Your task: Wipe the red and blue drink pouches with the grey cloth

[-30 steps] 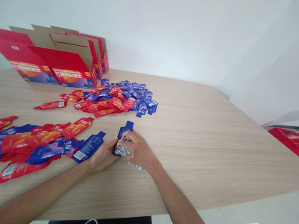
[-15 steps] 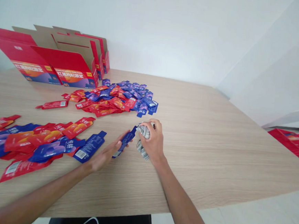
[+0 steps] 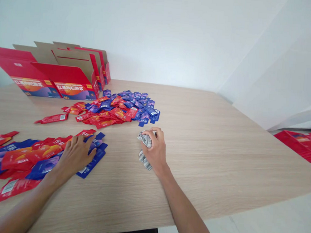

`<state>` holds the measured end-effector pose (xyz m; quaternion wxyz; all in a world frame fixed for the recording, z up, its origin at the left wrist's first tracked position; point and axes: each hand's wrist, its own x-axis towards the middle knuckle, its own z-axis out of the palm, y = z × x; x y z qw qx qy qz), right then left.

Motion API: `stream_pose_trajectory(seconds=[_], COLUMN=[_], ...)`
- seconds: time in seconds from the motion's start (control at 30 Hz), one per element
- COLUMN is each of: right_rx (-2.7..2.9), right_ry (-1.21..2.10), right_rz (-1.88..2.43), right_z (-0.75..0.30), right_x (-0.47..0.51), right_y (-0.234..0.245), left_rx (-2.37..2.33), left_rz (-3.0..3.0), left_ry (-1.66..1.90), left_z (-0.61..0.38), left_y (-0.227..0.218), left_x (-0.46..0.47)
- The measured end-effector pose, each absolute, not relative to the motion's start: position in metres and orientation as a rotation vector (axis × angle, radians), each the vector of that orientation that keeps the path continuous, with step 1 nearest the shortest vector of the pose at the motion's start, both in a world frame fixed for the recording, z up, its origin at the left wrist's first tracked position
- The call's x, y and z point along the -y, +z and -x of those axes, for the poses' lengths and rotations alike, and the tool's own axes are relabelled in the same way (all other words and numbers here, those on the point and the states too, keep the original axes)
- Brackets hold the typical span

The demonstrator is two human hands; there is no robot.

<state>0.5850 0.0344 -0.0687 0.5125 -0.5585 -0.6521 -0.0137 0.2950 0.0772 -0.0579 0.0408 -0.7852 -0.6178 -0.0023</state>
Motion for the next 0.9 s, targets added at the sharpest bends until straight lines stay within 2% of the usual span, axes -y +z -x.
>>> stream_pose_trajectory(seconds=[0.13, 0.4, 0.57, 0.73, 0.9], right_rx=[1.564, 1.569, 1.561, 1.555, 1.574], right_ry=[-0.022, -0.024, -0.017, -0.022, -0.032], right_rz=[1.345, 1.319, 1.329, 1.339, 1.364], right_z=[-0.584, -0.582, -0.584, -0.585, -0.585], right_x=[-0.034, -0.033, -0.034, -0.036, -0.036], right_y=[-0.067, -0.065, -0.067, -0.069, -0.068], left_rx=[1.973, 2.002, 2.067, 2.189, 2.171], left_rz=[2.376, 2.479, 2.470, 2.277, 2.258], left_ry=[0.353, 0.562, 0.456, 0.218, 0.013], left_z=[-0.275, -0.269, -0.240, -0.184, -0.149], left_y=[-0.049, -0.032, -0.027, -0.023, -0.032], left_x=[-0.080, -0.078, -0.130, -0.215, -0.256])
